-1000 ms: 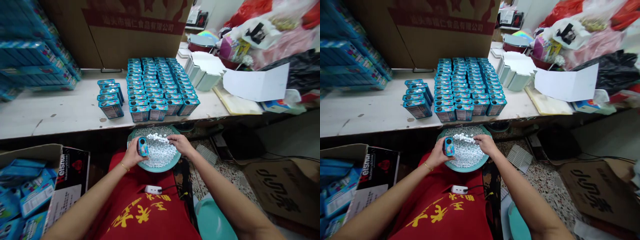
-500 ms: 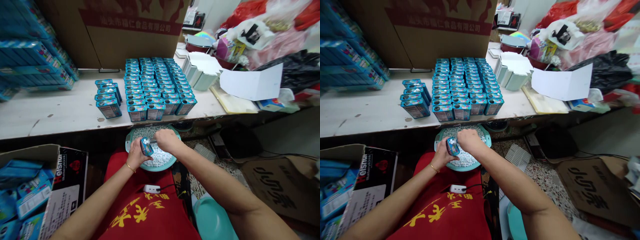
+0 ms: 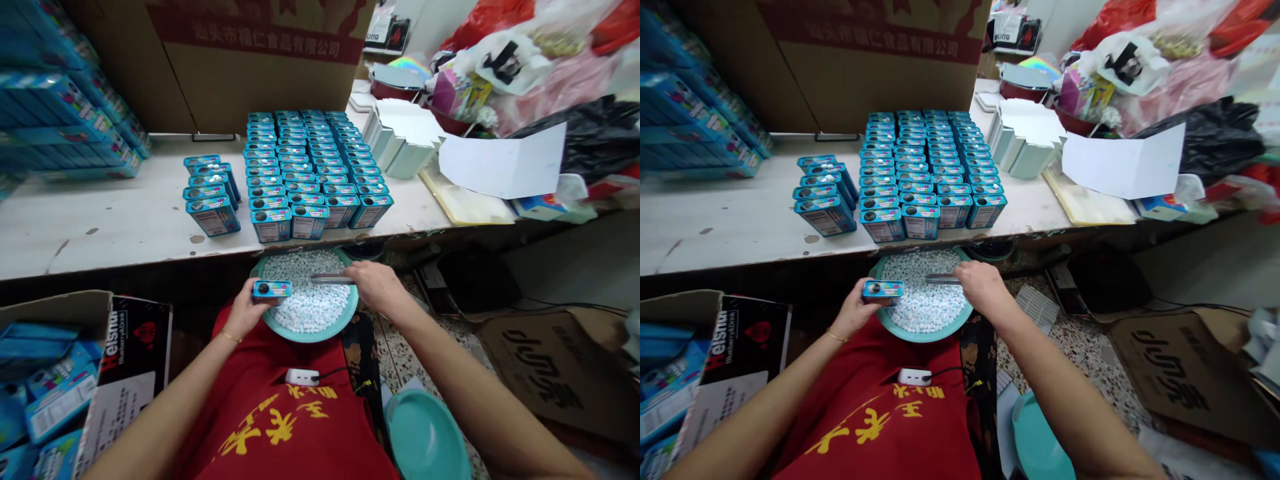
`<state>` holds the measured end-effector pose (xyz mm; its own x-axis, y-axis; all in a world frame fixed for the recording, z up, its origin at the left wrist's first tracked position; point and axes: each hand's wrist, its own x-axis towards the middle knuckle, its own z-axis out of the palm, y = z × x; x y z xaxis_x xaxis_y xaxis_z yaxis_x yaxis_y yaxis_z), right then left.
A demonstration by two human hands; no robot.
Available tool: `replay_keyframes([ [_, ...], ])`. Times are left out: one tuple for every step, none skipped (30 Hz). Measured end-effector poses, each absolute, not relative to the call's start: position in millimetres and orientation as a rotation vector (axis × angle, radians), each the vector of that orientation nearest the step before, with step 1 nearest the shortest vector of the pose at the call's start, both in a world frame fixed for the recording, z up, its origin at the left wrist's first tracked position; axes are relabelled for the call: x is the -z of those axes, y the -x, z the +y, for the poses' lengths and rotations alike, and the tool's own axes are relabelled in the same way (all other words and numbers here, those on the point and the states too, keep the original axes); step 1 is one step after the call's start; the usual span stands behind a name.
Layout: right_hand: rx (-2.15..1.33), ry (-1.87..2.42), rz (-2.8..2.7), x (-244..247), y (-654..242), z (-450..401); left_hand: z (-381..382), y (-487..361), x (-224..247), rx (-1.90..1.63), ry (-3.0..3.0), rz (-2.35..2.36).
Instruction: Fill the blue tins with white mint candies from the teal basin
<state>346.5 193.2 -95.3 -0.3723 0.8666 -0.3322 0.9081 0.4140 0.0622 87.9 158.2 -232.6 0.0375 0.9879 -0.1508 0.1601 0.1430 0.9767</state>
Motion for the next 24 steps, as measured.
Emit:
replay_keyframes([
  [0.272,-1.629,2.275,114,-355,192,158,-81,232,-1.003,-1.208,1.364],
  [0.375,-1.714,2.184,136,-359,190,157,-75,231,-1.013,-1.205,1.381],
  [0.47,-1.795,2.11,159,-359,189,156,-69,231,-1.015,-1.214,1.402],
  [0.526,-1.842,2.075,183,-354,188,156,-65,231,-1.021,-1.22,1.431],
  [0.572,-1.883,2.056,204,-345,187,155,-61,231,-1.031,-1.219,1.46],
  [0.607,-1.918,2.054,224,-334,186,154,-58,231,-1.044,-1.21,1.484],
  [0.638,-1.948,2.058,241,-323,186,152,-56,232,-1.059,-1.193,1.502],
  [0.677,-1.984,2.057,254,-312,186,151,-55,233,-1.07,-1.17,1.511],
  [0.718,-2.021,2.057,265,-304,187,149,-54,234,-1.077,-1.147,1.512],
  [0.76,-2.053,2.059,272,-300,188,148,-53,235,-1.08,-1.127,1.505],
  [0.802,-2.079,2.066,277,-299,189,147,-52,235,-1.083,-1.113,1.494],
  [0.846,-2.099,2.078,280,-302,190,146,-51,236,-1.085,-1.108,1.486],
  [0.889,-2.113,2.094,281,-307,191,146,-51,236,-1.087,-1.112,1.483],
  [0.932,-2.123,2.114,279,-314,192,146,-51,236,-1.087,-1.124,1.487],
  [0.972,-2.129,2.135,275,-322,193,147,-51,235,-1.088,-1.14,1.498],
  [1.007,-2.132,2.156,268,-329,194,148,-51,235,-1.09,-1.159,1.513],
  [1.036,-2.132,2.175,259,-336,195,150,-53,234,-1.091,-1.181,1.529],
  [1.067,-2.129,2.2,248,-341,196,152,-55,234,-1.094,-1.204,1.543],
  [1.108,-2.118,2.233,235,-344,197,155,-57,234,-1.096,-1.229,1.551],
  [1.154,-2.1,2.275,221,-346,198,157,-61,235,-1.093,-1.259,1.553],
  [1.198,-2.077,2.322,206,-346,200,159,-65,236,-1.086,-1.293,1.554],
  [1.23,-2.046,2.37,192,-345,201,161,-69,236,-1.071,-1.331,1.554],
  [1.243,-2.005,2.414,178,-343,203,162,-74,238,-1.051,-1.371,1.56],
  [1.222,-1.955,2.452,165,-340,205,164,-78,239,-1.027,-1.412,1.57],
])
